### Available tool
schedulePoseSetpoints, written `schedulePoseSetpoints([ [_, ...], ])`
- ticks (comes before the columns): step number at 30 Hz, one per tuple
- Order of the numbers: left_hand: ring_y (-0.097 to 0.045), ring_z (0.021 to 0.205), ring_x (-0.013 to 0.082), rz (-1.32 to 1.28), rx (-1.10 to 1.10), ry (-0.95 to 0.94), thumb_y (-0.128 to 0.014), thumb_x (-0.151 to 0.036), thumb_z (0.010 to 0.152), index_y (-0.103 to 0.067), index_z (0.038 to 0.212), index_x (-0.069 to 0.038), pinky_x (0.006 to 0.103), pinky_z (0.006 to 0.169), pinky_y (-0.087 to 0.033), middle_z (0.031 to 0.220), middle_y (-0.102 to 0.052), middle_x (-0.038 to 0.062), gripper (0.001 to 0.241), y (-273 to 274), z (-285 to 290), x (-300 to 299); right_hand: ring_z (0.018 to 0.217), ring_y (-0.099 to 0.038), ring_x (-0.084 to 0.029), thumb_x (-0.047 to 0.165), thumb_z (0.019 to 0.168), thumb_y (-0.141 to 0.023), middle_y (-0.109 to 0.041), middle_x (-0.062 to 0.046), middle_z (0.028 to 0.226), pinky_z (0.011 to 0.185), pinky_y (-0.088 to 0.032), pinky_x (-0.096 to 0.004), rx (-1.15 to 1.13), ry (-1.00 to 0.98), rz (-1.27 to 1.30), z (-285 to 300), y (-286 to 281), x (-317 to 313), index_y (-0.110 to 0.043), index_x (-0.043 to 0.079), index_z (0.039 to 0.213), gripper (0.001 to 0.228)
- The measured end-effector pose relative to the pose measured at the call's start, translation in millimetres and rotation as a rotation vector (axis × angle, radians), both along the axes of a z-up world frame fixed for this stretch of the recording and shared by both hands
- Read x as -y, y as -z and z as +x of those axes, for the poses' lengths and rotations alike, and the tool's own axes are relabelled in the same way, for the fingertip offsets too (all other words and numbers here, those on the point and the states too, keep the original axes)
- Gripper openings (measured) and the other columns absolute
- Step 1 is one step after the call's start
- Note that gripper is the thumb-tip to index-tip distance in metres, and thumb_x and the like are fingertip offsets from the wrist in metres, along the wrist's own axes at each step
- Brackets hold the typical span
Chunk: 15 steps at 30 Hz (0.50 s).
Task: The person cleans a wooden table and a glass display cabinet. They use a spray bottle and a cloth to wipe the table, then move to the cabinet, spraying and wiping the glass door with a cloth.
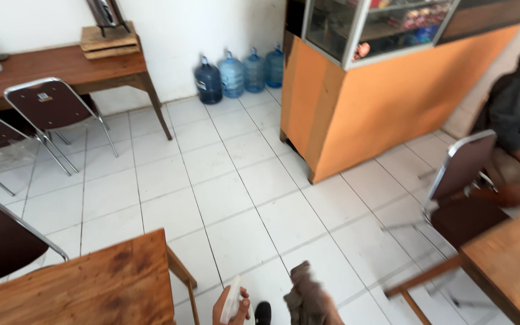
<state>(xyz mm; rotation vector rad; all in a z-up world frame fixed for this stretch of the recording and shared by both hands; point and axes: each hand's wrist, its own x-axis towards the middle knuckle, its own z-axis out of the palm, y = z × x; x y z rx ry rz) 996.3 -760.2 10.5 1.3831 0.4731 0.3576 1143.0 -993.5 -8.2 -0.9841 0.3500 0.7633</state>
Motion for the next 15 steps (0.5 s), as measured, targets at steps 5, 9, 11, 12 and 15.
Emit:
schedulePoseSetpoints([
  [5,-0.062,0.052,0.0147,0.025,0.020,-0.154,-0.069,-0.023,0.092,-0.066,0.111,0.003,0.0302,0.051,-0.049,0.073,-0.067,0.011,0.032,10,76,-45,0.096,-0.062,-0.023,0.017,0.093,-0.060,-0.064,-0.008,0.103,0.084,-0.054,-0.036,0.222,-0.311,-0.363,74,18,-74,-0.056,0.007,0.131,0.039],
  [9,-0.062,0.051,0.0153,0.005,0.108,-0.301,-0.069,-0.023,0.089,-0.064,0.117,0.000,0.0304,0.051,-0.050,0.074,-0.069,0.012,0.037,-13,169,-97,0.112,-0.063,-0.021,0.027,0.083,-0.080,-0.066,-0.008,0.111,0.099,-0.049,-0.032,0.875,-0.442,-0.244,140,-12,-154,-0.060,0.003,0.129,0.055],
  [11,-0.063,0.055,0.0138,0.038,0.153,-0.338,-0.069,-0.022,0.090,-0.064,0.114,0.000,0.0291,0.054,-0.052,0.077,-0.069,0.011,0.033,-34,214,-131,0.118,-0.059,-0.026,0.036,0.075,-0.088,-0.058,-0.011,0.119,0.102,-0.046,-0.036,1.142,-0.657,-0.333,174,-43,-199,-0.059,0.006,0.135,0.073],
  [12,-0.063,0.058,0.0131,0.047,0.160,-0.349,-0.069,-0.022,0.091,-0.063,0.112,0.000,0.0285,0.056,-0.053,0.079,-0.070,0.011,0.031,-39,230,-142,0.122,-0.057,-0.028,0.040,0.071,-0.091,-0.054,-0.013,0.123,0.104,-0.045,-0.038,1.258,-0.764,-0.385,184,-54,-213,-0.059,0.007,0.138,0.082],
  [15,-0.065,0.071,0.0102,0.125,0.197,-0.261,-0.067,-0.020,0.093,-0.060,0.106,0.000,0.0289,0.059,-0.058,0.095,-0.065,0.006,0.025,-60,282,-179,0.128,-0.050,-0.032,0.052,0.069,-0.090,-0.049,-0.013,0.134,0.102,-0.044,-0.042,1.416,-0.905,-0.653,224,-83,-263,-0.051,0.012,0.145,0.094],
])
